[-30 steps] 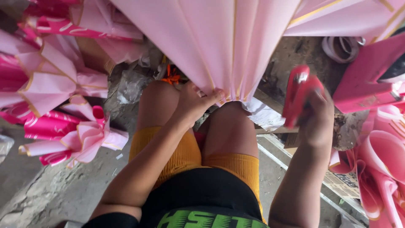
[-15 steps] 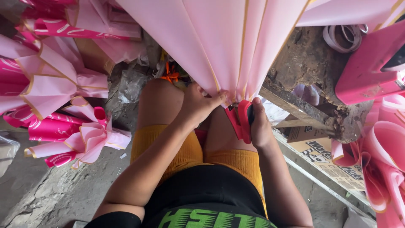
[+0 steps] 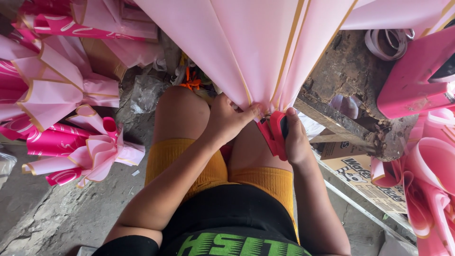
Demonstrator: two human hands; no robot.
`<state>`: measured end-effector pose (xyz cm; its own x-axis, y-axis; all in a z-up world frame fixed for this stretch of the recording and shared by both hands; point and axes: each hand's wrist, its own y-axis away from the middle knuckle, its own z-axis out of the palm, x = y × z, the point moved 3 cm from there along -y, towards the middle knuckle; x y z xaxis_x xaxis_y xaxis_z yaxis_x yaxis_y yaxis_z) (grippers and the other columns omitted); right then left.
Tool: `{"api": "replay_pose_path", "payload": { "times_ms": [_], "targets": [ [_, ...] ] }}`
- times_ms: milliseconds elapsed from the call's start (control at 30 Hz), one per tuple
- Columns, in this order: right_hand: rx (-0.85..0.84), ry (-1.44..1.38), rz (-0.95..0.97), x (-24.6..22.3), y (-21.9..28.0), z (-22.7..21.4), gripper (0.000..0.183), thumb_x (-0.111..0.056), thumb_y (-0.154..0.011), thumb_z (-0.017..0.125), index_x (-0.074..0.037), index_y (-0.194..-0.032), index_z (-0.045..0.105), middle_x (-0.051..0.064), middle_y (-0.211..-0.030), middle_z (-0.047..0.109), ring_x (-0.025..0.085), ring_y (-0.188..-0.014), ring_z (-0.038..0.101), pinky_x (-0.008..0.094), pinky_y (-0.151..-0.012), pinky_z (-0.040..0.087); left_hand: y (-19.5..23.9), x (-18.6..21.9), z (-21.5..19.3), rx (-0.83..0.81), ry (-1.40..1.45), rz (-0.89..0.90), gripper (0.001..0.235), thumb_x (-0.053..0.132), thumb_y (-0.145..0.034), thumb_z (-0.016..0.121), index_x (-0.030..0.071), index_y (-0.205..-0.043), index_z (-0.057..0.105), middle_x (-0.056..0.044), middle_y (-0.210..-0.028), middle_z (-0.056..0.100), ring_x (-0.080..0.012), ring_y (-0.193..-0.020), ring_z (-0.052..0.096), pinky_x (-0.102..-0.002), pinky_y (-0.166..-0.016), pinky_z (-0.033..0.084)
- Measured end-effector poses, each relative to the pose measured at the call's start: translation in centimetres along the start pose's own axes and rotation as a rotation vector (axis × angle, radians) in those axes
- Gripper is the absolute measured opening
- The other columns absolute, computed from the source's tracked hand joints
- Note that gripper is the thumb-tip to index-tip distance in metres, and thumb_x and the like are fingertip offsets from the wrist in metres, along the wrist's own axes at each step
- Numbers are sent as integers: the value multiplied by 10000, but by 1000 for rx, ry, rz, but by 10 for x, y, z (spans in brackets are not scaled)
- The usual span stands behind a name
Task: The person folds pink paper with gold trim into cone shapes and secures the base with a red stapler. They repeatedly fold, staple, and adjust the cones while seated on the floor surrounded by similar items.
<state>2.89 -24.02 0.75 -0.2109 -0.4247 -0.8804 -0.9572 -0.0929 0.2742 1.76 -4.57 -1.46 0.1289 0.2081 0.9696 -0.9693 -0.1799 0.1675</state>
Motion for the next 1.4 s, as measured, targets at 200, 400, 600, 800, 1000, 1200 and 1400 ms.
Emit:
{"api": "replay_pose_path", "payload": {
  "times_ms": [200,400,600,800,1000,1200,1400],
  "targets": [
    [-38,2,26,-43,16,-5,729,-583,-1102,333,-97,-627,599,152,-522,603,238,-555,651,309,-564,568,0,7,4,-40,89,-19,396,166,-738,861,-18,-998,627,-123,-808,706,-149,-670,718,-279,-578,610],
    [-29,21,66,-40,25,2,708,-581,-1106,338,-89,-684,625,141,-641,641,239,-692,661,363,-742,568,7,8,0,-31,94,-47,451,184,-716,883,-46,-1004,623,-148,-798,685,-181,-698,716,-320,-573,607],
    [-4,110,52,12,11,-11,700,-591,-1123,331,-71,-749,614,154,-756,630,309,-840,611,444,-895,521,13,13,1,-66,55,-68,374,157,-769,829,-40,-1014,626,-125,-795,672,-155,-742,711,-316,-583,592],
    [8,175,21,23,6,-13,731,-542,-1140,308,-72,-661,600,126,-663,600,290,-748,605,407,-820,536,16,12,3,-39,34,-8,358,133,-764,823,-46,-1007,631,-149,-799,674,-168,-783,716,-317,-578,588],
    [65,186,28,20,12,-5,764,-588,-1115,279,-91,-649,628,135,-636,633,308,-752,656,417,-853,535,17,11,8,-7,7,63,341,105,-757,816,-55,-1000,637,-177,-804,675,-184,-833,723,-318,-573,582],
    [52,236,-62,19,10,-5,769,-522,-1135,241,-65,-670,649,138,-629,630,324,-710,630,464,-807,529,17,19,8,-21,-5,99,302,107,-767,803,-52,-955,628,-159,-758,649,-170,-749,702,-317,-518,550],
    [47,256,-92,21,4,-6,782,-527,-1139,194,-89,-718,684,116,-643,629,308,-748,653,454,-848,530,12,18,10,-8,-40,153,250,120,-778,793,-3,-893,608,-121,-691,635,-147,-612,702,-266,-444,516]
  ]
}}
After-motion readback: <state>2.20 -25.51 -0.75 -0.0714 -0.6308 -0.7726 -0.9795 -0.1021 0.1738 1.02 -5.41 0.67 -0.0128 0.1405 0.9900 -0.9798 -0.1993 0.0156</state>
